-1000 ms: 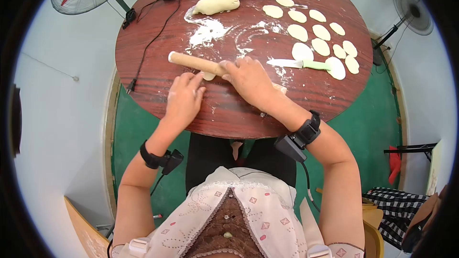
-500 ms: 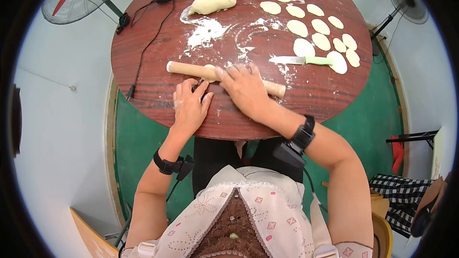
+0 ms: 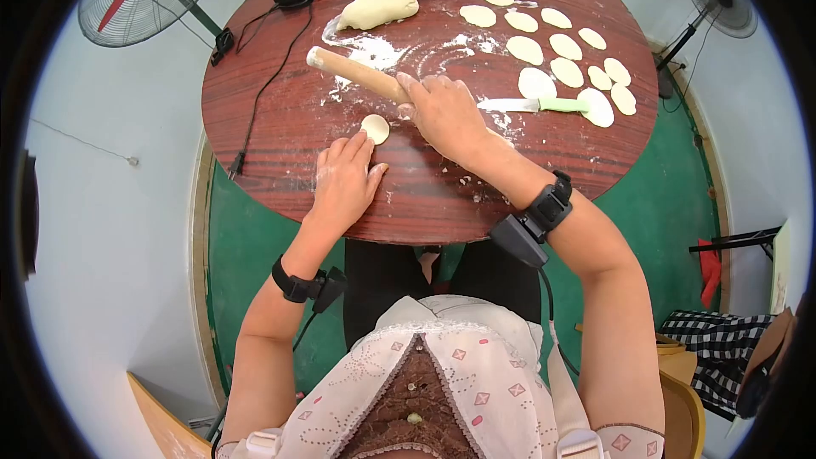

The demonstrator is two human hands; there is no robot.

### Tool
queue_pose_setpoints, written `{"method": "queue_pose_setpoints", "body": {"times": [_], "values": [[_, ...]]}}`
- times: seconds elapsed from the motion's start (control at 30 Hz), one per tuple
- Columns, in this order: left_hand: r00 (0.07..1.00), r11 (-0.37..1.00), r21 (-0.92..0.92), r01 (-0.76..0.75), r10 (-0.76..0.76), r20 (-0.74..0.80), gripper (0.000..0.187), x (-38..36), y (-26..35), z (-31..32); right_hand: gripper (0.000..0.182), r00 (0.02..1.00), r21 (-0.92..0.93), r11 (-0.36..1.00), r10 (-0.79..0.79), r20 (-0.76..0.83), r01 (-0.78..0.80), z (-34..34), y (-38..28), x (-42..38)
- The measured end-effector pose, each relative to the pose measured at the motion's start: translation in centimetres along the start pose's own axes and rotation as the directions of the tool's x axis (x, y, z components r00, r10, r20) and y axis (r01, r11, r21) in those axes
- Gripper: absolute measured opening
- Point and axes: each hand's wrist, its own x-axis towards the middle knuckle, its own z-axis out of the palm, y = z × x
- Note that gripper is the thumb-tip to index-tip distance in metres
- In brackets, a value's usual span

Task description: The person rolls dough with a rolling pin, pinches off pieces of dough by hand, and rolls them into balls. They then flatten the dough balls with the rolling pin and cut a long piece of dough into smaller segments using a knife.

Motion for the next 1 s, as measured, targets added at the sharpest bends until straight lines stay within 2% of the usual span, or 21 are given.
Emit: {"method": "queue_pose_setpoints", "body": {"times": [0.13,0.23,0.27,0.37,0.47,0.57,0.67,0.77,0.87,0.97,1.0], "values": [[0.997,0.996,-0.053,0.065,-0.062,0.052,0.043,-0.1,0.6,-0.7,0.041,0.995,0.003,0.996,-0.089,-0.045,0.090,-0.6,-0.1,-0.9],[0.999,0.997,-0.067,0.038,-0.039,-0.013,0.044,0.3,-0.3,-0.7,0.041,0.999,0.014,1.000,-0.003,0.047,0.002,-0.4,0.2,-1.8],[0.994,0.994,-0.077,0.081,-0.087,-0.069,0.041,1.0,-0.9,-0.9,0.042,0.998,0.009,1.000,0.018,0.068,-0.019,-0.4,0.3,-2.0],[0.985,0.968,-0.193,0.161,-0.171,-0.034,0.035,3.4,-4.1,0.3,0.042,0.993,0.006,0.998,0.066,0.096,-0.067,-0.4,0.4,-2.3],[0.984,0.968,-0.184,0.169,-0.154,0.094,0.029,5.0,-4.0,0.6,0.041,0.995,0.019,0.997,0.075,0.059,-0.076,-0.4,0.8,-2.1],[0.985,0.985,-0.109,0.131,-0.118,0.123,0.024,6.0,-4.3,1.1,0.040,0.996,0.039,0.995,0.087,0.032,-0.088,-0.4,1.4,-2.4],[0.886,0.850,-0.326,0.413,-0.292,0.361,0.022,6.9,-4.7,0.7,0.040,0.996,0.056,0.995,0.082,0.042,-0.084,-0.6,1.7,-2.7],[0.916,0.844,-0.366,0.392,-0.319,0.245,0.018,7.0,-4.5,0.8,0.039,0.996,0.060,0.996,0.069,0.052,-0.072,-0.7,1.8,-2.8],[0.868,0.516,-0.704,0.487,-0.372,0.328,0.016,6.7,-4.7,0.7,0.037,0.997,0.058,0.996,0.072,0.041,-0.074,-0.8,1.9,-2.9],[0.806,0.307,-0.794,0.524,-0.480,0.346,0.017,5.1,-3.5,-0.7,0.036,0.997,0.082,0.994,0.075,0.028,-0.077,-0.9,1.9,-2.9],[0.795,0.330,-0.785,0.524,-0.519,0.313,0.016,4.4,-3.6,-0.6,0.036,0.998,0.091,0.994,0.061,0.022,-0.062,-1.0,1.9,-3.0]]}}
